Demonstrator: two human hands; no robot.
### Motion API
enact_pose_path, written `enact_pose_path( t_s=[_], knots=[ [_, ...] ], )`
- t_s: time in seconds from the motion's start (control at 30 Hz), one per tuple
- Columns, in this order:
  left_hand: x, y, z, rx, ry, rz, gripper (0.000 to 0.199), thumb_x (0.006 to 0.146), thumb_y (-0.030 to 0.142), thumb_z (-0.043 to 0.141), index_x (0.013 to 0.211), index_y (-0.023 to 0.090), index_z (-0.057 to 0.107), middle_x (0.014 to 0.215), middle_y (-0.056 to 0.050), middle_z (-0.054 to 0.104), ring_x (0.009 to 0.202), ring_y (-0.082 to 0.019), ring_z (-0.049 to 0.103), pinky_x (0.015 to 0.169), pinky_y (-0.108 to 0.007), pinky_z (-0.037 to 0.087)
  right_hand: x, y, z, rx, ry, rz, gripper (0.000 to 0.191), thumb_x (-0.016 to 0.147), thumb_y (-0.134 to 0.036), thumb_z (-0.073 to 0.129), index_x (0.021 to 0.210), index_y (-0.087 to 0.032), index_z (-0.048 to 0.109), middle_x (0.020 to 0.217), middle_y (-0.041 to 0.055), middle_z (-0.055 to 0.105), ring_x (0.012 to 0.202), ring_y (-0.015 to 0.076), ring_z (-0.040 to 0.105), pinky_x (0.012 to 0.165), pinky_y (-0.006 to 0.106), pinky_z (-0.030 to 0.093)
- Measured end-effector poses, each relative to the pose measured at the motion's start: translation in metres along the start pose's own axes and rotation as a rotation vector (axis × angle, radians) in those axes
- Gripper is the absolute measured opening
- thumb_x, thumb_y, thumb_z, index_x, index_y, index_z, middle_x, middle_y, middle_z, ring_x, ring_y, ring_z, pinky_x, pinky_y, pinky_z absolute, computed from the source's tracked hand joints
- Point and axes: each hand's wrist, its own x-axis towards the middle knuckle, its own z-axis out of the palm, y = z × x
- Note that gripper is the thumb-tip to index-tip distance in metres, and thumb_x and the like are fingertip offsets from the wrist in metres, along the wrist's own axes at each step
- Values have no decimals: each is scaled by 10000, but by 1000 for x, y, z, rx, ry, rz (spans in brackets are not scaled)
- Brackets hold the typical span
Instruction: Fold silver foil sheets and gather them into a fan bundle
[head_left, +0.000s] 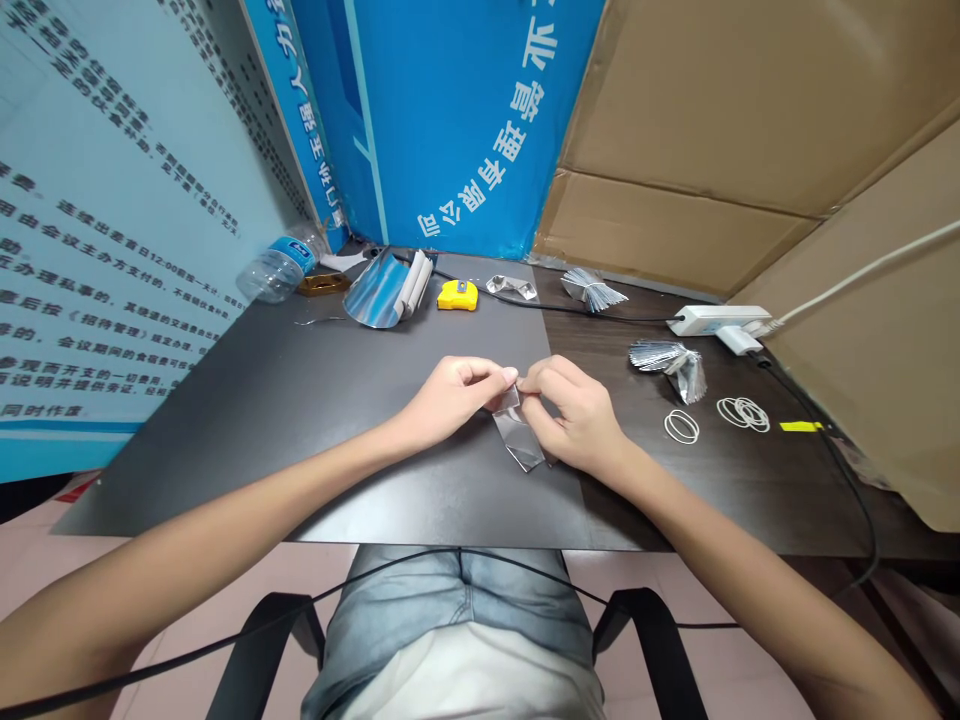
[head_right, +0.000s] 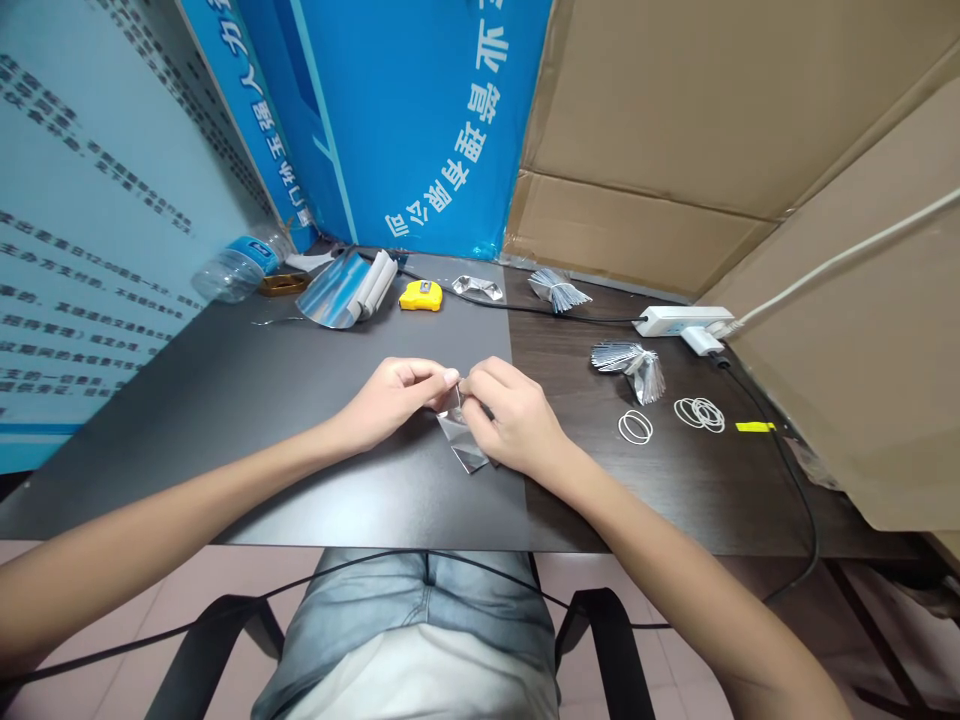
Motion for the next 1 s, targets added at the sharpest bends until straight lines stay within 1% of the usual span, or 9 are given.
enact_pose_path(
  t_s=[0.1,0.2,0.3,0.37,0.43,0.53,0.67,0.83,1.0],
  knots=[
    [-1,1,1,39,32,-5,459,960,509,687,659,166,639,658,14,582,653,-108,485,658,-249,386,2,-3,-1,44,-16,28,179,910,-95,552,828,-233,632,869,51,674,808,174,631,751,321,534],
    [-1,-1,1,34,59,8,397,934,464,709,679,163,665,649,13,605,633,-105,500,651,-243,406,6,-7,-4,181,-29,143,133,909,-151,590,831,-233,659,866,46,686,823,178,643,777,331,543],
    [-2,-2,1,37,85,41,339,927,449,721,758,154,723,697,-3,669,652,-111,546,673,-241,442,10,-7,-7,508,-21,457,42,910,-271,661,906,-229,664,896,33,690,840,166,658,791,315,558],
    [-2,-2,0,69,108,71,320,936,443,720,805,153,753,755,-20,718,686,-120,586,696,-244,464,13,-5,-8,753,-37,696,159,899,-363,701,952,-225,645,903,22,687,822,152,664,770,293,561],
    [-4,-1,0,119,126,98,301,945,422,709,817,156,768,803,-34,751,731,-134,622,722,-247,479,15,-4,-9,875,-84,826,245,895,-440,721,936,-210,645,869,14,678,785,138,651,747,274,549],
    [-5,1,1,201,137,116,284,957,389,685,815,162,781,833,-42,766,780,-147,646,743,-252,483,17,-5,-10,827,-155,839,307,893,-482,744,853,-185,681,795,7,653,744,121,605,740,261,518],
    [-7,2,1,276,131,135,291,971,392,670,825,173,795,834,-41,767,782,-151,647,738,-260,477,19,-8,-13,786,-163,831,297,858,-454,784,788,-181,689,737,-6,630,720,117,571,743,266,495],
    [-6,2,0,317,139,149,300,974,387,671,797,174,785,818,-39,757,761,-145,631,722,-260,464,20,-11,-18,744,-223,852,353,839,-505,791,763,-170,705,769,15,661,736,124,576,752,283,485],
    [-5,2,1,264,126,121,299,960,391,688,782,164,767,788,-29,733,740,-131,603,708,-251,446,21,-9,-17,792,-224,864,351,812,-504,815,773,-173,708,775,19,675,741,129,598,752,289,491]
  ],
)
